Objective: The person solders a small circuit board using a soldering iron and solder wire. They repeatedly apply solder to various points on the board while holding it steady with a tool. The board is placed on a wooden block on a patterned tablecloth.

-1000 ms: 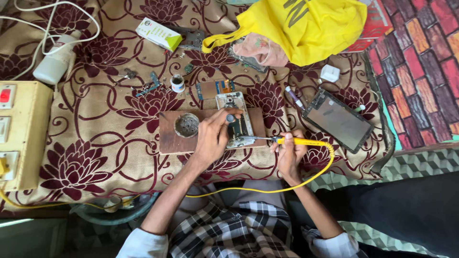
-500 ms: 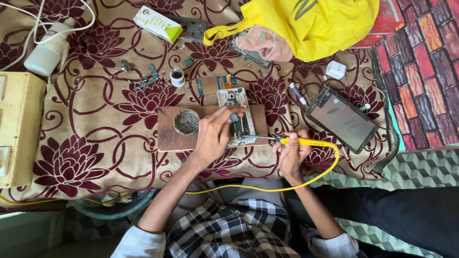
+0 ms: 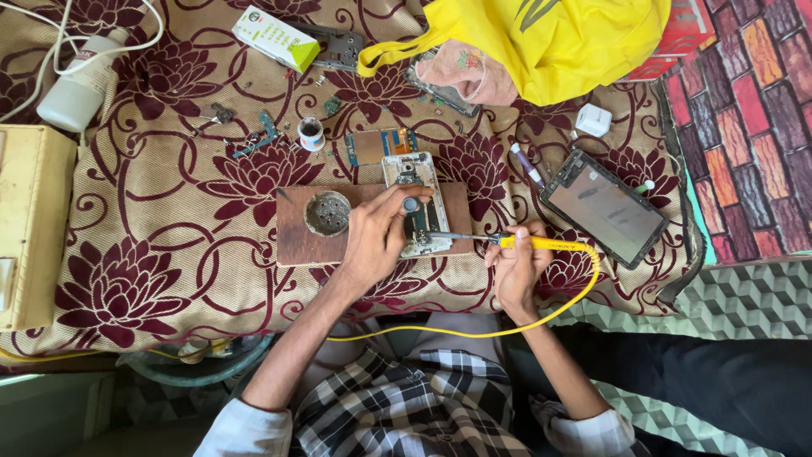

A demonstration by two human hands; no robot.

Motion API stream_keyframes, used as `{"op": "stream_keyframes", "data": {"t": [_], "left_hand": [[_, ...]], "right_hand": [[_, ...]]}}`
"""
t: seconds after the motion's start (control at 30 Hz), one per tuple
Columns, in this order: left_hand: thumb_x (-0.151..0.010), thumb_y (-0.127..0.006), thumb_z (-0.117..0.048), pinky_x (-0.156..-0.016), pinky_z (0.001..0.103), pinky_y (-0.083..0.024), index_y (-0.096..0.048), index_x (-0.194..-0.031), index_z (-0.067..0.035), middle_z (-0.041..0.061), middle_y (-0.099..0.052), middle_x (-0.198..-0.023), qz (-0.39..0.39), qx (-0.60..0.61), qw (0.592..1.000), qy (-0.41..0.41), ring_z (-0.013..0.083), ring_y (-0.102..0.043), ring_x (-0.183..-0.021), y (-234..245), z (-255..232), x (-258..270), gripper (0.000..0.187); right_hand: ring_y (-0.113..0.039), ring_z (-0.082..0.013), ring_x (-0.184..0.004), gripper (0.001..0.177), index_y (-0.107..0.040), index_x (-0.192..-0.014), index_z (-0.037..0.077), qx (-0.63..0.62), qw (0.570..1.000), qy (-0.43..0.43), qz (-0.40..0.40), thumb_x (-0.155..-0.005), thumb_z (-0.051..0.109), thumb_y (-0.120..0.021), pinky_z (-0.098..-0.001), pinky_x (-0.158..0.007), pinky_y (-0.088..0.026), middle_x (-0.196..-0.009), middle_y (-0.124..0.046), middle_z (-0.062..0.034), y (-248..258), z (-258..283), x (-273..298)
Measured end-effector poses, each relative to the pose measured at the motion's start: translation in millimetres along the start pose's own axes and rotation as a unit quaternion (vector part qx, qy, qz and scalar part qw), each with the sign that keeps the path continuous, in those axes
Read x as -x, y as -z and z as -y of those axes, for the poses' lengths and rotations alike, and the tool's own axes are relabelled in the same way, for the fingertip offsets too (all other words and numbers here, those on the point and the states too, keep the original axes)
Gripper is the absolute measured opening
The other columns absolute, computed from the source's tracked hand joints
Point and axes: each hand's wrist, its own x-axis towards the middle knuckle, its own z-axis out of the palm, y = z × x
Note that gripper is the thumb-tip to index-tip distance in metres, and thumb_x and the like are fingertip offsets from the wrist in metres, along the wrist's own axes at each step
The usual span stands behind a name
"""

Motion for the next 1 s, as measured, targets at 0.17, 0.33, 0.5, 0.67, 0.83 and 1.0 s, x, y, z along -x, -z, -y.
{"op": "stream_keyframes", "data": {"t": [0.17,0.33,0.5,0.67,0.83,1.0], "left_hand": [[-0.088,-0.044,0.011,-0.078,0.036,-0.061,-0.068,-0.12,0.0,0.016,-0.074,-0.115,-0.004,0.01,0.999,-0.031,0.0253,-0.076,-0.085,0.0,-0.6,-0.8,0.042],[-0.086,-0.042,0.012,-0.077,0.036,-0.061,-0.068,-0.119,0.0,0.017,-0.074,-0.117,0.007,0.009,1.0,-0.017,0.0258,-0.076,-0.084,0.7,-0.9,1.1,0.044],[-0.088,-0.044,0.012,-0.083,0.037,-0.062,-0.067,-0.12,0.001,0.017,-0.073,-0.114,-0.002,0.012,0.999,-0.037,0.0286,-0.077,-0.095,2.2,-3.7,-0.1,0.041],[-0.088,-0.044,0.012,-0.081,0.037,-0.061,-0.067,-0.12,0.001,0.017,-0.074,-0.112,-0.002,0.017,0.999,-0.031,0.0279,-0.077,-0.094,1.9,-2.8,0.5,0.041],[-0.089,-0.042,0.013,-0.073,0.033,-0.064,-0.069,-0.12,-0.001,0.015,-0.075,-0.113,0.007,0.019,1.0,0.001,0.0215,-0.078,-0.087,-1.9,2.4,0.0,0.044],[-0.09,-0.041,0.014,-0.073,0.033,-0.065,-0.069,-0.121,-0.001,0.015,-0.075,-0.116,0.005,0.021,1.0,-0.003,0.0216,-0.078,-0.09,-3.7,5.1,-0.3,0.044]], "right_hand": [[-0.058,-0.017,-0.054,0.022,-0.048,-0.102,0.005,0.011,1.0,0.012,0.006,-0.11,0.025,-0.053,-0.0273,-0.052,-0.043,-0.072,-0.052,-0.0054,-1.4,0.5,2.3],[-0.057,-0.0168,-0.053,0.022,-0.049,-0.1,0.003,0.036,0.999,0.02,0.005,-0.109,0.023,-0.055,-0.0275,-0.052,-0.044,-0.072,-0.05,-0.0047,0.1,-2.0,6.2],[-0.059,-0.0183,-0.057,0.022,-0.049,-0.102,0.002,0.056,0.997,0.03,0.032,-0.11,0.022,-0.054,-0.0276,-0.056,-0.046,-0.074,-0.056,-0.0083,-1.3,-1.7,5.6],[-0.059,-0.0168,-0.055,0.022,-0.048,-0.103,0.002,0.032,0.999,0.023,0.029,-0.109,0.023,-0.053,-0.027,-0.055,-0.047,-0.071,-0.056,-0.0078,-3.0,2.2,4.3],[-0.058,-0.0164,-0.051,0.023,-0.048,-0.1,0.003,0.025,0.998,0.046,0.021,-0.109,0.022,-0.056,-0.0266,-0.049,-0.045,-0.067,-0.052,-0.0057,-5.2,2.1,4.3],[-0.058,-0.0164,-0.054,0.025,-0.047,-0.101,0.002,0.055,0.997,0.042,0.024,-0.11,0.024,-0.057,-0.0264,-0.052,-0.044,-0.071,-0.053,-0.0072,-3.9,1.3,6.1]]}}
